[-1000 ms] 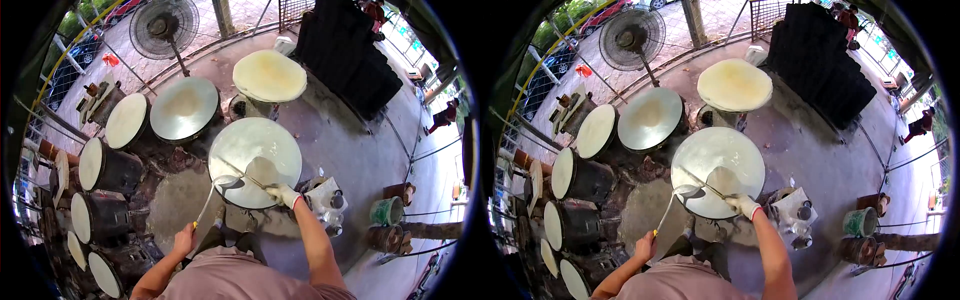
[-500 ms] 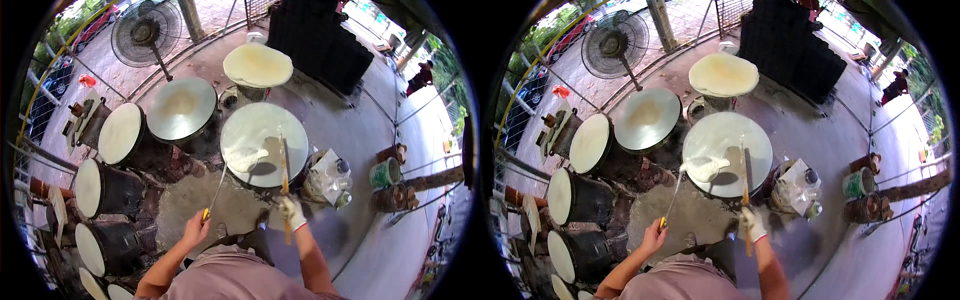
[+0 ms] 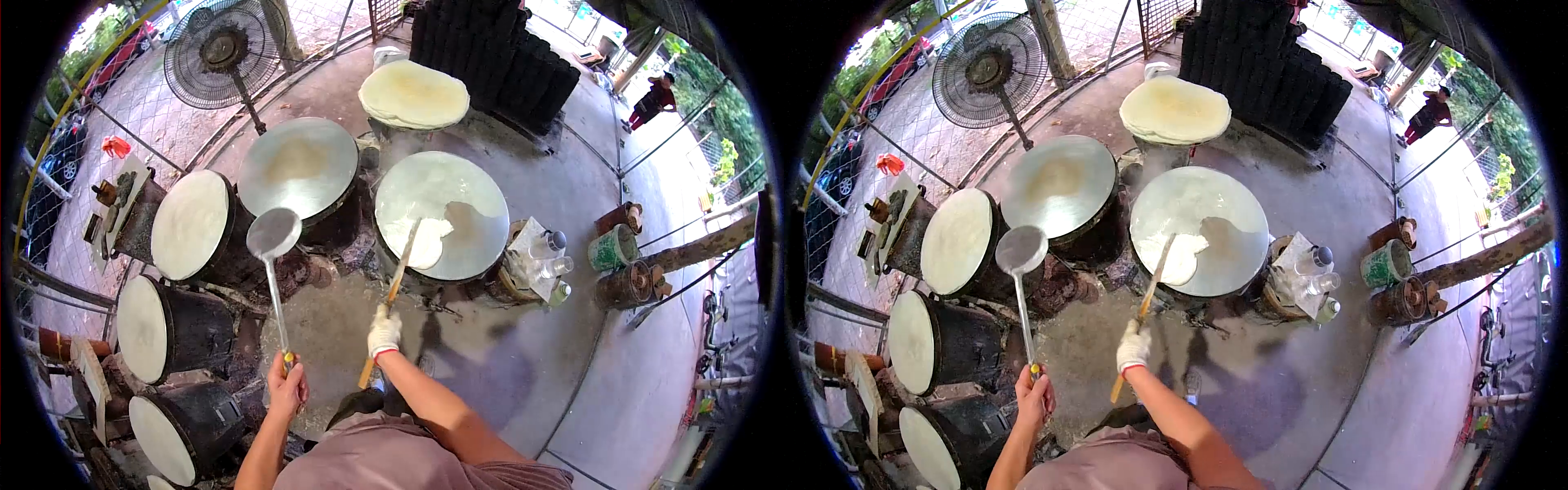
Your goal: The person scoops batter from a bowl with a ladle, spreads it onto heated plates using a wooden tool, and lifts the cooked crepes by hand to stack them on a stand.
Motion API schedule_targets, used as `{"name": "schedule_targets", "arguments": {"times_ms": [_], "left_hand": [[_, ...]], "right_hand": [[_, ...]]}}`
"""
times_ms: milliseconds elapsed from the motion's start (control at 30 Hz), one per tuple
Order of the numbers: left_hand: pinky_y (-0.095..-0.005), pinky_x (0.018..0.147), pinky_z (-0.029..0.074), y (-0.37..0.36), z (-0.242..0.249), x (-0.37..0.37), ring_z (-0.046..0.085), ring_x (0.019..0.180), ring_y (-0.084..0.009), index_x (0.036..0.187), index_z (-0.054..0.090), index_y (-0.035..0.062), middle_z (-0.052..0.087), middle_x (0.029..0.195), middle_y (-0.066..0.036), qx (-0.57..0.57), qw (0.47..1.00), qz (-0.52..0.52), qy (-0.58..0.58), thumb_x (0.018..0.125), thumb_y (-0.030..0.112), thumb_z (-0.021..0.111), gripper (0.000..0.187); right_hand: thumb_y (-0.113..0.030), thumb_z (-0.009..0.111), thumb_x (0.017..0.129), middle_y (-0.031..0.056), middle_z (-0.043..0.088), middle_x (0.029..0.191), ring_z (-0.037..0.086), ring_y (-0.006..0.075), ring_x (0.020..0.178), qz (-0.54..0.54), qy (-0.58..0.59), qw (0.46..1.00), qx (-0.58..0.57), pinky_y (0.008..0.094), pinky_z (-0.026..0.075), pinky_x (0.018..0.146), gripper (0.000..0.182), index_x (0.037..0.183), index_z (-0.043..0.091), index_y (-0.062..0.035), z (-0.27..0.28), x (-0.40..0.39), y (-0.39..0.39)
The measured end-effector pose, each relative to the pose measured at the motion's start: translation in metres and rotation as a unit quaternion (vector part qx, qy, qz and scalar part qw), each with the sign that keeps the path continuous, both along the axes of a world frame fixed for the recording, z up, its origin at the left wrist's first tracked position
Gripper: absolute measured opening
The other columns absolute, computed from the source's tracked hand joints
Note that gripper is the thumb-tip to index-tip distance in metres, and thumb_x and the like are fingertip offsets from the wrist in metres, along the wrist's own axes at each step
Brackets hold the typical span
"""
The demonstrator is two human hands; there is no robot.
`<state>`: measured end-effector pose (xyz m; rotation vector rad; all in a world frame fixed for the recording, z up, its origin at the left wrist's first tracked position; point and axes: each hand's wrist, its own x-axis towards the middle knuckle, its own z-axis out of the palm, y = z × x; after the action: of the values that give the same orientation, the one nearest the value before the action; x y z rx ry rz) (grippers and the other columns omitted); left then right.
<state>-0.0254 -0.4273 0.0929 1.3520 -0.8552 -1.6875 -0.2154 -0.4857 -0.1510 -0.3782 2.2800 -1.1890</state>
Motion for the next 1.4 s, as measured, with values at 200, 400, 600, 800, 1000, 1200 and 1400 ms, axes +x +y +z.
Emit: {"name": "schedule_targets", "arguments": {"times_ms": [200,400,600,800,1000,1200,1400], "left_hand": [[-0.0248,0.033,0.032,0.026,-0.006,0.03,0.038,0.035,-0.0122,0.102,0.045,0.0091,0.043,0.056,-0.002,0.071,0.995,0.042,0.05,0.091,0.014,0.052,0.013],[-0.0249,0.033,0.031,0.036,0.0,0.017,0.037,0.035,-0.012,0.111,0.045,0.0094,0.041,0.056,-0.002,0.095,0.99,0.054,0.094,0.091,0.013,0.051,0.021],[-0.0249,0.033,0.03,0.043,0.014,-0.022,0.036,0.034,-0.0108,0.114,0.044,0.01,0.038,0.055,-0.001,0.063,0.992,-0.005,0.106,0.09,0.015,0.054,0.027],[-0.0247,0.033,0.03,0.058,0.017,-0.089,0.035,0.035,-0.01,0.114,0.045,0.0105,0.038,0.057,0.0,0.058,0.991,-0.001,0.123,0.089,0.014,0.056,0.028],[-0.0246,0.036,0.032,0.076,0.02,-0.171,0.037,0.04,-0.0098,0.115,0.045,0.011,0.039,0.063,-0.001,0.079,0.978,0.021,0.191,0.089,0.015,0.055,0.028],[-0.0251,0.038,0.032,0.089,0.026,-0.242,0.036,0.043,-0.0105,0.114,0.048,0.0123,0.039,0.068,-0.001,0.083,0.965,0.027,0.247,0.09,0.017,0.056,0.026],[-0.0251,0.042,0.035,0.09,0.023,-0.27,0.04,0.049,-0.0114,0.112,0.048,0.0084,0.044,0.076,-0.003,0.075,0.965,0.026,0.251,0.087,0.016,0.059,0.029]], "right_hand": [[-0.045,0.049,0.091,0.0138,0.057,0.071,0.054,0.0285,0.066,-0.028,-0.175,0.982,-0.062,0.0436,0.044,0.066,0.045,0.095,0.059,-0.0009,0.06,-0.068,-0.007],[-0.038,0.051,0.091,0.0131,0.061,0.076,0.057,0.0283,0.071,-0.093,-0.263,0.958,-0.067,0.0425,0.044,0.068,0.038,0.099,0.06,-0.0012,0.079,-0.074,0.019],[-0.032,0.053,0.093,-0.0006,0.052,0.061,0.043,0.0105,0.048,0.026,-0.194,0.971,-0.134,0.0286,0.035,0.044,0.026,0.096,0.06,-0.0072,0.084,-0.15,0.045],[-0.035,0.054,0.091,0.0004,0.052,0.063,0.046,0.011,0.052,0.21,-0.089,0.973,-0.026,0.03,0.038,0.048,0.033,0.101,0.061,-0.0045,0.053,-0.208,0.103],[-0.034,0.051,0.091,0.0204,0.064,0.087,0.061,0.0342,0.081,0.25,-0.014,0.968,0.0,0.041,0.046,0.073,0.037,0.109,0.059,-0.0031,0.077,-0.298,0.095],[-0.037,0.046,0.092,0.0312,0.058,0.097,0.055,0.0468,0.096,0.328,0.037,0.944,0.025,0.0505,0.045,0.08,0.039,0.105,0.057,-0.0019,0.09,-0.37,0.1],[-0.039,0.047,0.091,0.0326,0.057,0.101,0.054,0.047,0.099,0.48,0.048,0.876,0.022,0.0494,0.045,0.083,0.047,0.111,0.053,0.0036,0.091,-0.384,0.083]]}}
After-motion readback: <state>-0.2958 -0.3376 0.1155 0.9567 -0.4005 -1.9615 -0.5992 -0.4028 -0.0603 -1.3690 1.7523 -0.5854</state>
